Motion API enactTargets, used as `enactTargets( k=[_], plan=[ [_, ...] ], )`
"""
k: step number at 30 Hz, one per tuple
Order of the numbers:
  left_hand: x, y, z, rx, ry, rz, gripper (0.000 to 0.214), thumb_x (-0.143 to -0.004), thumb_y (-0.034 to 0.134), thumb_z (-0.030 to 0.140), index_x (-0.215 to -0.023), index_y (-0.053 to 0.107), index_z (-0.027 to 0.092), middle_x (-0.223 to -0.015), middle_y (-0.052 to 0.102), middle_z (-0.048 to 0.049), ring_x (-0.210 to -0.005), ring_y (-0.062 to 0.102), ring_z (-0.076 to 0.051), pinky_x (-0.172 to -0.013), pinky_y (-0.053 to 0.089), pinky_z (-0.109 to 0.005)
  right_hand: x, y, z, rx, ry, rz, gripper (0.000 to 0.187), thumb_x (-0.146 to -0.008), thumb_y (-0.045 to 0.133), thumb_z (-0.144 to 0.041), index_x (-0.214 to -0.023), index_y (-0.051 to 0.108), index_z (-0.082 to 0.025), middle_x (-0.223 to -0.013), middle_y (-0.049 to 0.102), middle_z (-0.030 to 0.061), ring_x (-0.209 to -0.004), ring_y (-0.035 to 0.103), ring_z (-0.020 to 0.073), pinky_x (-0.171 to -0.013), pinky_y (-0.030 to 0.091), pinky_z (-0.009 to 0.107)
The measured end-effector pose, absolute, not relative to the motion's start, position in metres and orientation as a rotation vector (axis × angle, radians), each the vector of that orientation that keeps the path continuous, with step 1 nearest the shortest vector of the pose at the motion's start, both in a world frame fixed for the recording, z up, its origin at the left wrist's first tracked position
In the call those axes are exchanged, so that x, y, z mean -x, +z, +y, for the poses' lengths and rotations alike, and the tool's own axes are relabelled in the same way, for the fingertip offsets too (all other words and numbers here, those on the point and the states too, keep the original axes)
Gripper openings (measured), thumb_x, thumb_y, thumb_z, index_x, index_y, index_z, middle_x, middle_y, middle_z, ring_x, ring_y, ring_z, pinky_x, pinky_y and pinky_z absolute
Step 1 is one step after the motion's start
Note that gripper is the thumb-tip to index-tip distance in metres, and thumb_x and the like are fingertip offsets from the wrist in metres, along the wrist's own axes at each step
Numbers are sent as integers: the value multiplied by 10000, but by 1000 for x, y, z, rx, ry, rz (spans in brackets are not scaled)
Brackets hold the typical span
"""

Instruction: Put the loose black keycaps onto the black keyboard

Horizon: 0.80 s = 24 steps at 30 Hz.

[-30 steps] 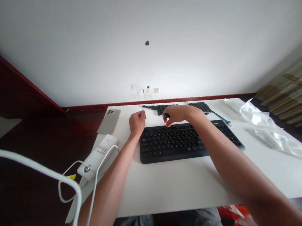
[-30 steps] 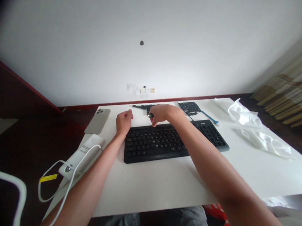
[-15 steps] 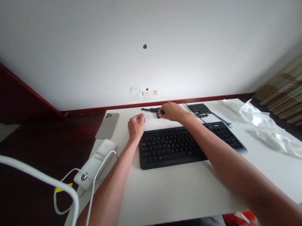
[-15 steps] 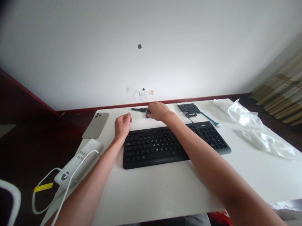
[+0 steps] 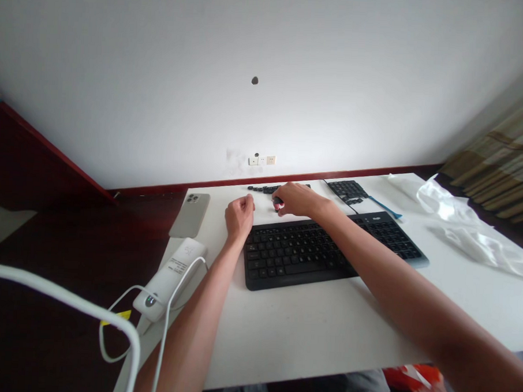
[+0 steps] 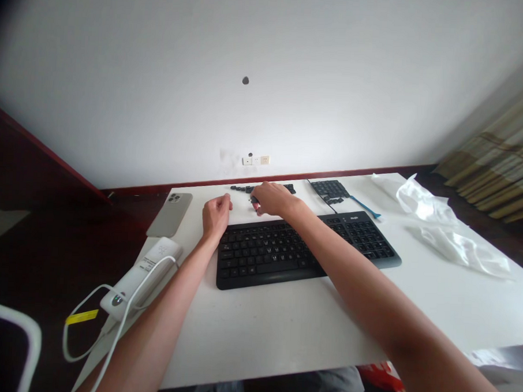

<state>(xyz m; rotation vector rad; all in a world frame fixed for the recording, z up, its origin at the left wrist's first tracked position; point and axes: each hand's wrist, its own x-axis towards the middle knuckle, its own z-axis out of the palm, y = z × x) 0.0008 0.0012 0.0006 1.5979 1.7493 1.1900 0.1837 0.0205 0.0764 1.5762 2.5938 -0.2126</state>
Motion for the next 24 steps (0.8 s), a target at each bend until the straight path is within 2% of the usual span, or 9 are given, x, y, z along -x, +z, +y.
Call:
enactTargets(
  k=[3, 8, 16, 19, 24],
  plan=[
    [-1, 1, 1, -1601, 1194, 1745, 472, -951, 406, 469, -570, 543, 225, -552, 581, -16, -610, 561, -193, -652, 355, -283, -183, 74, 21, -1570, -197, 2589, 278, -794, 804, -254, -1066, 771, -211, -1060, 767, 101, -1040, 697, 275, -789, 465, 305],
    [-1, 1, 1, -1602, 1197, 1743, 470, -950, 413, 462, -563, 534, 225, -550, 585, -16, -603, 553, -190, -653, 349, -285, -185, 70, 22, -1585, -150, 2537, 224, -884, 700, -275, -1065, 768, -162, -1111, 747, 167, -1085, 687, 306, -830, 483, 342],
    [0, 0, 1, -1591, 1191, 1740, 478, -957, 415, 468, -568, 543, 221, -576, 615, -17, -607, 569, -186, -658, 354, -287, -192, 82, 23, -1588, -280, 2496, 211, -824, 750, -228, -1028, 764, -178, -1042, 763, 120, -1007, 701, 270, -782, 472, 314],
    [0, -1, 1, -1588, 1209, 1720, 482, -957, 416, 468, -569, 550, 216, -573, 617, -18, -609, 570, -185, -658, 349, -290, -199, 90, 23, -1651, -252, 2511, 171, -845, 721, -224, -998, 773, -166, -1022, 767, 127, -932, 702, 248, -760, 468, 317],
    [0, -2, 1, -1579, 1220, 1716, 474, -950, 443, 460, -563, 555, 210, -563, 603, -9, -599, 559, -177, -656, 341, -287, -205, 90, 28, -1722, -272, 2377, 261, -855, 743, -364, -998, 778, -149, -990, 768, 145, -901, 706, 262, -725, 472, 320]
  ],
)
